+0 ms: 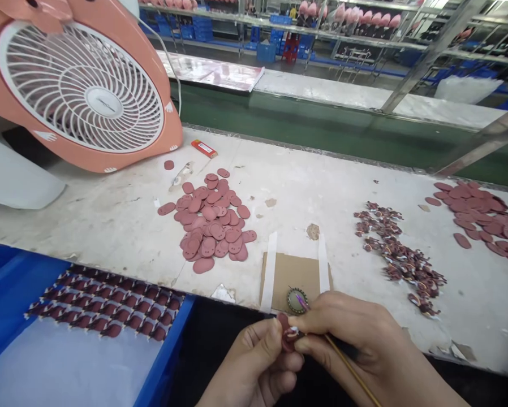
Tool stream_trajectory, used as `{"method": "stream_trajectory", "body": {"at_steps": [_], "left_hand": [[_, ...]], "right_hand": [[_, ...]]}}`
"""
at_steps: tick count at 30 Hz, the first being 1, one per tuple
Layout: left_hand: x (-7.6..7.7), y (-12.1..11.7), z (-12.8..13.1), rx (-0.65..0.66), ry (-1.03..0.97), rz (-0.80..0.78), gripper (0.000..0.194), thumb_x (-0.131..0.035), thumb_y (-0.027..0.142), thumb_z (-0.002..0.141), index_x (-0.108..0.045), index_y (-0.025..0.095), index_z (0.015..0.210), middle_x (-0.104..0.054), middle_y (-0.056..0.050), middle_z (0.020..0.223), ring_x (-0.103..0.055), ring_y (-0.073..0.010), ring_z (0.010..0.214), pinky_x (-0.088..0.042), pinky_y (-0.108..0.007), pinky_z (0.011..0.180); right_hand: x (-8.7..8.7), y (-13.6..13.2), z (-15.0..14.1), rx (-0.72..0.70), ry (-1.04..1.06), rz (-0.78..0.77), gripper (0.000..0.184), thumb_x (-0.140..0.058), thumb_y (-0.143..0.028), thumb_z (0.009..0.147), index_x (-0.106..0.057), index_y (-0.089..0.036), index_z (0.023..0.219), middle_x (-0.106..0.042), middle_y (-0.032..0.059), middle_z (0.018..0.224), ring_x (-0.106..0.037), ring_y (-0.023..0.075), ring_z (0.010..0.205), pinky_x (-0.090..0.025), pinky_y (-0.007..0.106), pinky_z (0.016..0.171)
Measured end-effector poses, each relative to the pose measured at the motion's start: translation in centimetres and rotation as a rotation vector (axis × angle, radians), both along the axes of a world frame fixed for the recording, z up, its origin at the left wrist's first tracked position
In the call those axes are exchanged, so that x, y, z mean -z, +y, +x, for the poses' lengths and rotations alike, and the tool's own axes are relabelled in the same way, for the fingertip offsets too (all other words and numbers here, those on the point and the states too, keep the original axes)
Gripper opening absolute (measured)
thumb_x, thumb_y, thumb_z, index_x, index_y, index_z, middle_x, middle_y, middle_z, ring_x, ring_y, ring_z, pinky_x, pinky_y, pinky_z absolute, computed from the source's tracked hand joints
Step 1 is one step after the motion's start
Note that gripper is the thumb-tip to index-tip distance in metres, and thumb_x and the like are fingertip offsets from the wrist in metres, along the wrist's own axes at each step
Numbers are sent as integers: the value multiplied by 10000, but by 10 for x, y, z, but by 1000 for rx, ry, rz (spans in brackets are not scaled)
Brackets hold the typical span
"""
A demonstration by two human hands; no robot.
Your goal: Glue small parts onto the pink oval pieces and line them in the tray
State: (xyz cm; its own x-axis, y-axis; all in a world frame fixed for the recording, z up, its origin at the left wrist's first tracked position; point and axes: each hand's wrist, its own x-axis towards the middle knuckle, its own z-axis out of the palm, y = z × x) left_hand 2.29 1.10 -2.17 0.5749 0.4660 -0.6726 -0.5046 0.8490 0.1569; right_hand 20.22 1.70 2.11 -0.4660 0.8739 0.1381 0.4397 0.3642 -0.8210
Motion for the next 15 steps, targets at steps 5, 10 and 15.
{"method": "stream_trajectory", "body": {"at_steps": [5, 10, 15], "left_hand": [[-5, -2, 1, -43, -7, -6, 264, -924, 290, 581, -796, 126, 744, -733, 11, 559, -667, -51, 499, -572, -112, 501], [-3, -3, 3, -54, -15, -9, 266, -909, 312, 606, -801, 127, 763, -732, 4, 565, -670, -59, 504, -575, -114, 500], [2, -6, 4, -102, -28, 22, 263, -903, 341, 627, -796, 132, 745, -734, -2, 590, -679, -64, 522, -565, -108, 494]], "right_hand": [[-4, -2, -1, 39, 12, -57, 149, -597, -110, 970, -703, -211, 995, -671, 5, 836, -636, 131, 758, -500, 216, 692], [-3, -4, 1, 47, 7, -70, 150, -606, -104, 967, -707, -209, 1000, -667, 10, 836, -631, 135, 757, -501, 229, 692], [-4, -3, 1, 39, 13, -41, 173, -603, -87, 963, -700, -215, 1026, -673, 14, 838, -641, 137, 754, -514, 221, 684]]}}
